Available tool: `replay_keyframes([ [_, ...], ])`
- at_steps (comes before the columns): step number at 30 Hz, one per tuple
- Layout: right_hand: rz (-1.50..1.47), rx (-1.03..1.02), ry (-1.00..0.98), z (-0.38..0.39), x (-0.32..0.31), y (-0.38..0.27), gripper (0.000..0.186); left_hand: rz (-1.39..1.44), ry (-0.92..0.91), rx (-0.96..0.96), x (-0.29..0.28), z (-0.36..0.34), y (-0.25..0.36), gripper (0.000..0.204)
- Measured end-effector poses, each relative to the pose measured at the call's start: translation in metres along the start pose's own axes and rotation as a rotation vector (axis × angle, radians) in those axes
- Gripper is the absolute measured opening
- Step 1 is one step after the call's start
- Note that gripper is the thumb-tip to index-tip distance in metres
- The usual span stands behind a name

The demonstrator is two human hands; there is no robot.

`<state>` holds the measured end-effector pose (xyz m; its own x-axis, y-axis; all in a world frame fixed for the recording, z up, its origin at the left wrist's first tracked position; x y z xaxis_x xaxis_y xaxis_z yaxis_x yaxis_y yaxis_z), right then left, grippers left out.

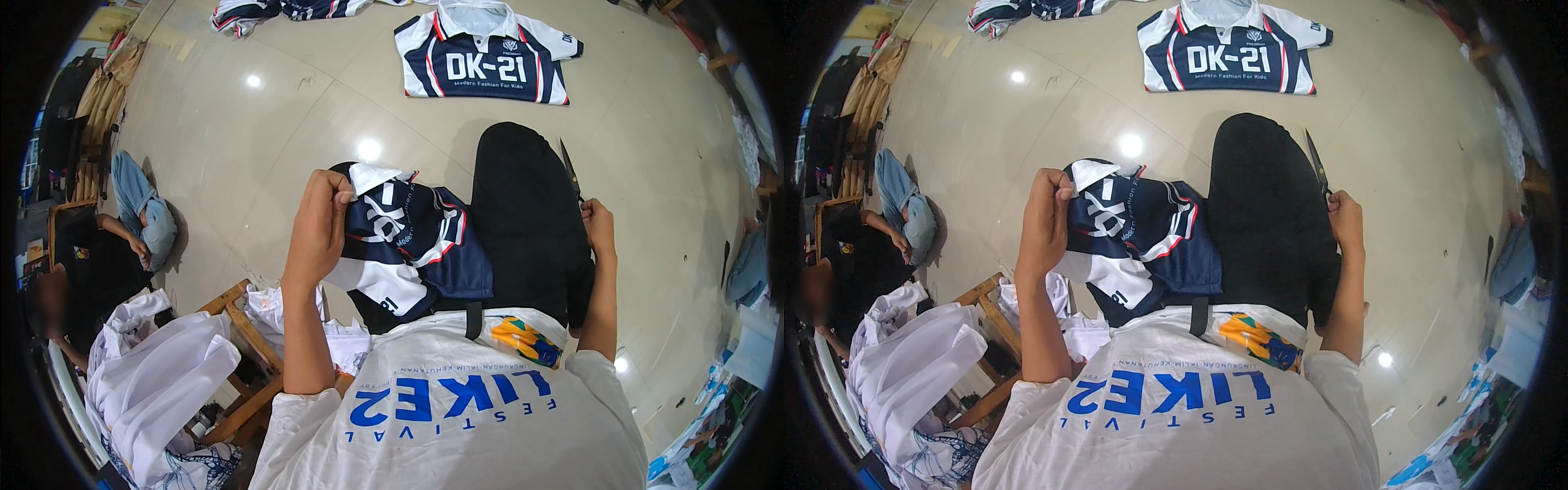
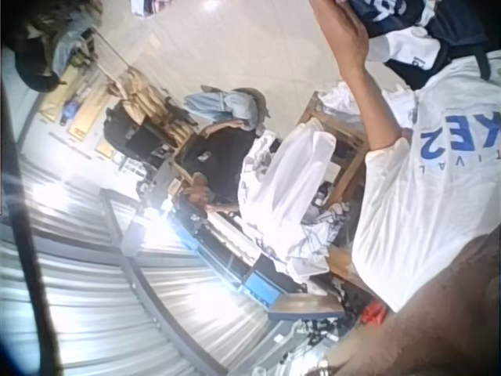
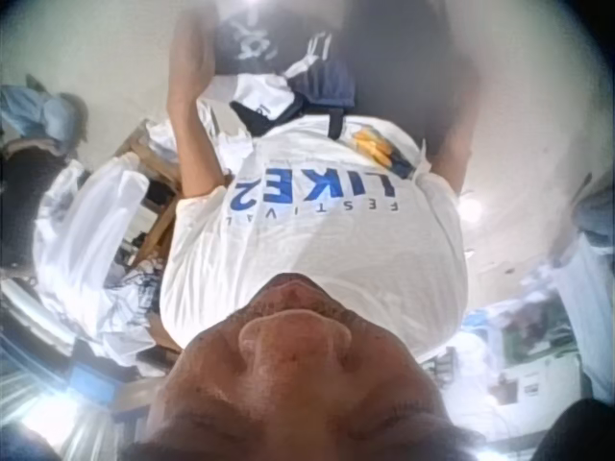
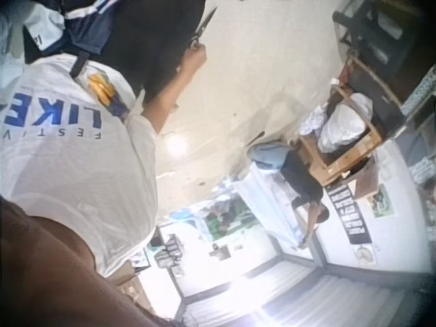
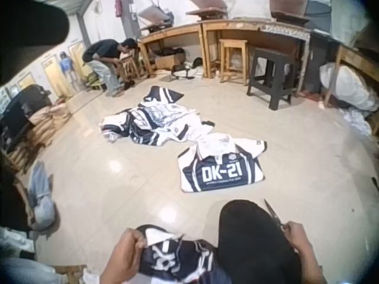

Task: The person sits on the floor and uses scissors to trim loose threads and excess fabric from the collar and seams of a sports jersey. They handle the garment with both hands, turning it over to access different areas while cutting.

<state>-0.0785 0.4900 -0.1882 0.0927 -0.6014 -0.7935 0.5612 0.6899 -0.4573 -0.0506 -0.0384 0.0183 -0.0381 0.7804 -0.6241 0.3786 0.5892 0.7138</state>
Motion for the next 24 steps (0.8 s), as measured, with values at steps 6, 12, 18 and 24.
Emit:
replay_keyframes([
  [6,0.351,-0.113,0.047,-0.003,-0.009,-0.017,0.010,0.077,0.020,-0.079,-0.005,0.006,-0.001,0.011],
  [12,-0.556,0.353,-0.483,0.021,-0.065,0.006,0.019,0.138,-0.003,-0.144,-0.005,0.010,-0.006,0.018],
  [18,-1.040,0.065,-0.459,0.119,-0.078,-0.101,0.022,0.078,0.081,-0.129,0.000,0.010,-0.002,0.017],
  [24,-1.155,0.080,-1.380,0.241,-0.003,-0.202,0.036,-0.069,0.186,-0.152,-0.006,0.010,0.000,0.015],
])
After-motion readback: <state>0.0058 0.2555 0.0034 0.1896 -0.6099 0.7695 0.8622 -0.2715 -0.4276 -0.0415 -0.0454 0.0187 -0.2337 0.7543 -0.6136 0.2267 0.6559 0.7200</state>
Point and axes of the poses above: each hand's wrist, its own z-axis away from the middle knuckle, its own x-axis out of the palm, y = z × x, the point moved 2 cm from there along -z, towards the middle knuckle, and after that the axes turned 15 degrees about x, right-handed, at the moved point
